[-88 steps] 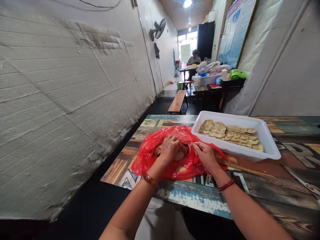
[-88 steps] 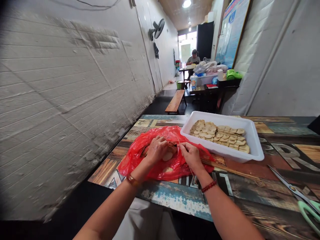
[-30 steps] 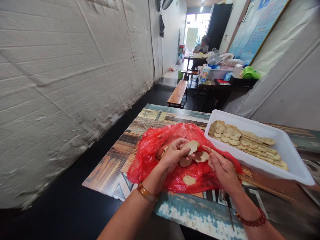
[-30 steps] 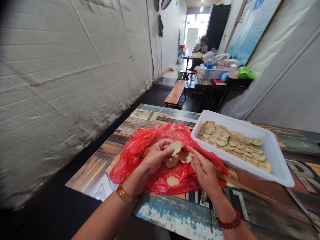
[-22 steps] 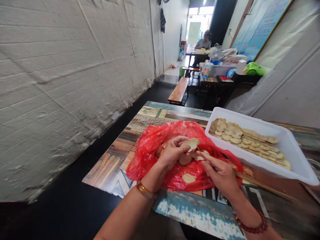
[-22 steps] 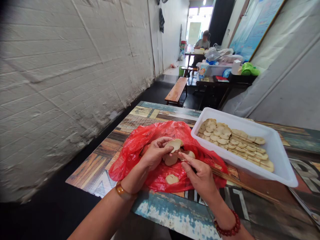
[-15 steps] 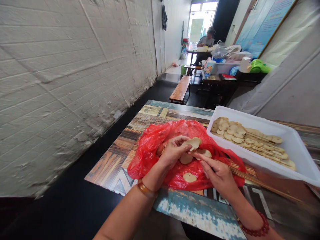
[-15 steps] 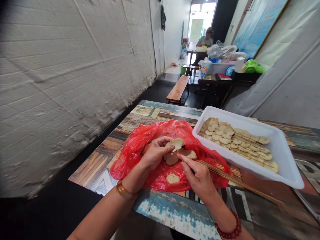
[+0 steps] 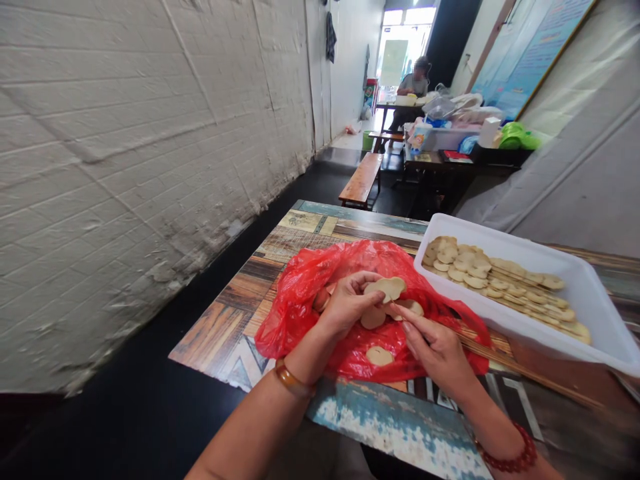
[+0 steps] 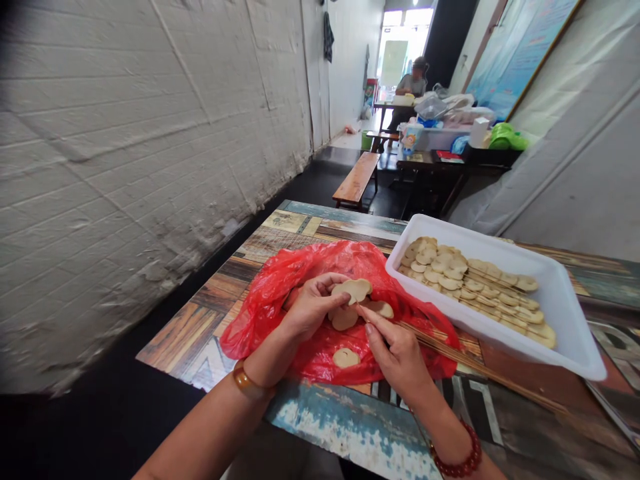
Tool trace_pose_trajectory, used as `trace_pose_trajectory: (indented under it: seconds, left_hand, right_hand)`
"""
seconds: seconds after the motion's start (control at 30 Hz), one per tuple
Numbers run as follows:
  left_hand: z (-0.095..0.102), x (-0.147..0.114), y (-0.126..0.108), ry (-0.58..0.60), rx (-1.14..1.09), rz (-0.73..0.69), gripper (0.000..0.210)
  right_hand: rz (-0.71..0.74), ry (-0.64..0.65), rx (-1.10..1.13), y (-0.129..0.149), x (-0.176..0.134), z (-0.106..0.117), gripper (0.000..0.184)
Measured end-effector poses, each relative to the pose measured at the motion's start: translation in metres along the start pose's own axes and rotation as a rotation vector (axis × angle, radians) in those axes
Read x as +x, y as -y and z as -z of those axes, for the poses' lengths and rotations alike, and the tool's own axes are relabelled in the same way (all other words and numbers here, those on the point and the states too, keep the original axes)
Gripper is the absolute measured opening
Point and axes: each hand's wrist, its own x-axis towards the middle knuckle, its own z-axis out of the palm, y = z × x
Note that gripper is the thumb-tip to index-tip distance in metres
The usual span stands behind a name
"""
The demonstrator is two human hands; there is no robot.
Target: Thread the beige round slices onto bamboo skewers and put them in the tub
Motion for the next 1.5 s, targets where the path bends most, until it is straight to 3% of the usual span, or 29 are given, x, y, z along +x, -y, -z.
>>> trace_pose_trajectory:
  seconds: [0.6, 0.9, 1.17, 1.5]
  left_hand:
    - [0.000, 0.001, 0.001, -0.009, 0.095, -0.038, 0.031]
    - [-0.003, 0.000, 0.006, -0.030, 0.516, -0.316, 0.019]
    - [-0.003, 0.001, 0.009, -0.057, 0.750, -0.506, 0.022]
    - [-0.007, -0.003, 0.002, 0.011, 0.841, -0.542, 0.026]
  right_hand:
    - [-0.012, 0.032, 0.014, 0.000, 0.000, -0.002, 0.041]
    - [-0.035, -0.009, 0.073, -0.004, 0.000, -0.006, 0.040]
    - [-0.006, -0.030, 0.064, -0.006, 0.001, -0.007, 0.033]
    - [0.037, -0.059, -0.011, -0.005, 0.005, -0.008, 0.023]
